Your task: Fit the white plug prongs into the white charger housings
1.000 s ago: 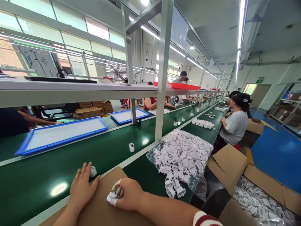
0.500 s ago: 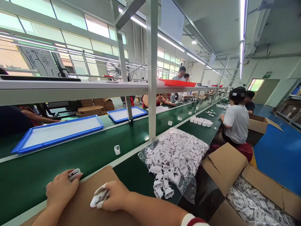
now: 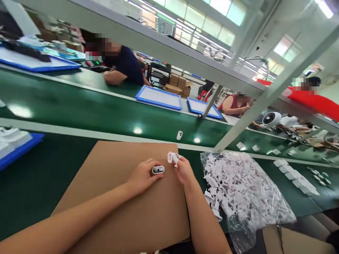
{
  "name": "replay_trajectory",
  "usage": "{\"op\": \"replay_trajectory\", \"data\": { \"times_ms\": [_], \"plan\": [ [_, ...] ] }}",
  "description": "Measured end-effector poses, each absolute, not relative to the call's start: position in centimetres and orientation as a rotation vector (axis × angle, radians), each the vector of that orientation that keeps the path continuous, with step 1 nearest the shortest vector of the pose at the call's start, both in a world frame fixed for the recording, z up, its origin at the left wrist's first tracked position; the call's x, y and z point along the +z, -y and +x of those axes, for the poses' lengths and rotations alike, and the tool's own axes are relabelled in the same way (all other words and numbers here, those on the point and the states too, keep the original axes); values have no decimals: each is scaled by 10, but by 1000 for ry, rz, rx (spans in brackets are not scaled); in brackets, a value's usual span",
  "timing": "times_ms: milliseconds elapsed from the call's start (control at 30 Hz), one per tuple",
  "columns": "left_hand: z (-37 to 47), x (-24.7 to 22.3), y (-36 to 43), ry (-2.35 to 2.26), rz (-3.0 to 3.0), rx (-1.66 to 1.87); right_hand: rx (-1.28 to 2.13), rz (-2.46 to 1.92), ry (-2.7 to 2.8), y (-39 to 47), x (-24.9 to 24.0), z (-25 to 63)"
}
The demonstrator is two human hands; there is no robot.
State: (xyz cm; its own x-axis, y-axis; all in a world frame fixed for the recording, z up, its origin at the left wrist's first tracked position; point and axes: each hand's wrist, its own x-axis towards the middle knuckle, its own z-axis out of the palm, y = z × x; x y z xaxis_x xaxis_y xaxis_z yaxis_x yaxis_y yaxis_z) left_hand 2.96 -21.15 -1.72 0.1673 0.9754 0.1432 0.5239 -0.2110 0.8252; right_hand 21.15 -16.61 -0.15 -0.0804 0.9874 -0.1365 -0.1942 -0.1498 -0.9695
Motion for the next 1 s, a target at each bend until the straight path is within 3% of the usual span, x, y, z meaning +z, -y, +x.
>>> {"op": "replay_trajectory", "data": {
  "times_ms": [167, 367, 500, 1000],
  "plan": [
    [20, -30, 213, -1286, 1648, 1014, 1365, -1220, 1173, 185, 3, 202],
    [10, -26, 205, -1195, 1720, 963, 585, -1126, 2110, 211, 12, 196],
    [11, -27, 205, -1157, 1751, 975, 319, -1117, 2328, 220, 13, 193],
    [10, -29, 205, -1145, 1727, 987, 258, -1059, 2398, 208, 13, 191]
  ]
}}
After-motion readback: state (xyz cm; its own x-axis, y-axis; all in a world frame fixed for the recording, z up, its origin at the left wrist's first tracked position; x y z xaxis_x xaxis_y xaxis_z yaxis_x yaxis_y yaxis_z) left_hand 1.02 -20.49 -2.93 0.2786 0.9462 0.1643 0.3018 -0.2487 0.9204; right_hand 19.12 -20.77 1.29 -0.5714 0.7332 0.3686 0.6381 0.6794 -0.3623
